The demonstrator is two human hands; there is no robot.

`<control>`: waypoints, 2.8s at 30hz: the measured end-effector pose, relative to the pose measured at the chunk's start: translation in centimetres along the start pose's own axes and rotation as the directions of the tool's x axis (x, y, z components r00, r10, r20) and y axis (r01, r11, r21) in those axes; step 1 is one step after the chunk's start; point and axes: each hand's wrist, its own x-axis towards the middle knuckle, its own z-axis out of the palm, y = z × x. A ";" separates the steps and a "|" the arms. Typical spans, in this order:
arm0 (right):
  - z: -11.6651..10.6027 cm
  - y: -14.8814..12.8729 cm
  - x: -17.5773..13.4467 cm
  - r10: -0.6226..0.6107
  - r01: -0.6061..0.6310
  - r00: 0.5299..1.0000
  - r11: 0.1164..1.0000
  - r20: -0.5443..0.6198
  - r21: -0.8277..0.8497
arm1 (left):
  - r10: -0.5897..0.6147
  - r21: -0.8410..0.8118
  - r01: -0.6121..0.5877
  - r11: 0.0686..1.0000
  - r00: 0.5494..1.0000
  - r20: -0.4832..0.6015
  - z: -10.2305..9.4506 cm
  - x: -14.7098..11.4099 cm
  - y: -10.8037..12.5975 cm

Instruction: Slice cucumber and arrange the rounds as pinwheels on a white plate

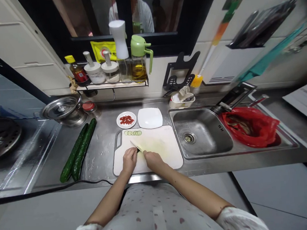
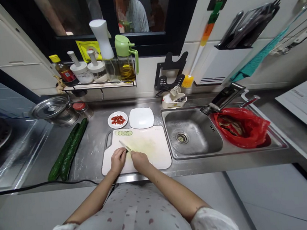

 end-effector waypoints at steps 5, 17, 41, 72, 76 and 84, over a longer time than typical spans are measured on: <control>0.0 -0.3 0.9 -0.002 0.002 1.000 1.000 -0.022 0.001 | 0.002 0.005 -0.002 1.000 1.000 -0.005 0.0 0.1 -0.1; -0.2 -0.1 0.5 0.037 -0.039 0.999 0.999 0.039 0.038 | -0.008 -0.006 0.008 1.000 1.000 0.005 0.0 0.1 0.0; 0.1 -0.5 1.8 0.043 -0.044 0.999 0.998 0.028 0.049 | 0.003 0.004 -0.003 1.000 1.000 0.011 0.0 -0.1 -0.2; 1.1 -0.2 -0.5 0.112 -0.112 0.993 0.994 0.044 0.018 | -0.007 0.002 0.007 1.000 1.000 0.003 0.1 -0.2 -0.1; 1.0 -0.4 -0.1 0.120 -0.121 0.991 0.992 0.057 0.027 | -0.008 0.002 0.008 1.000 1.000 0.004 0.1 -0.2 -0.1; 0.3 -1.2 2.3 0.099 -0.099 0.995 0.993 0.013 0.059 | -0.018 0.009 0.018 1.000 1.000 0.007 0.1 -0.2 -0.3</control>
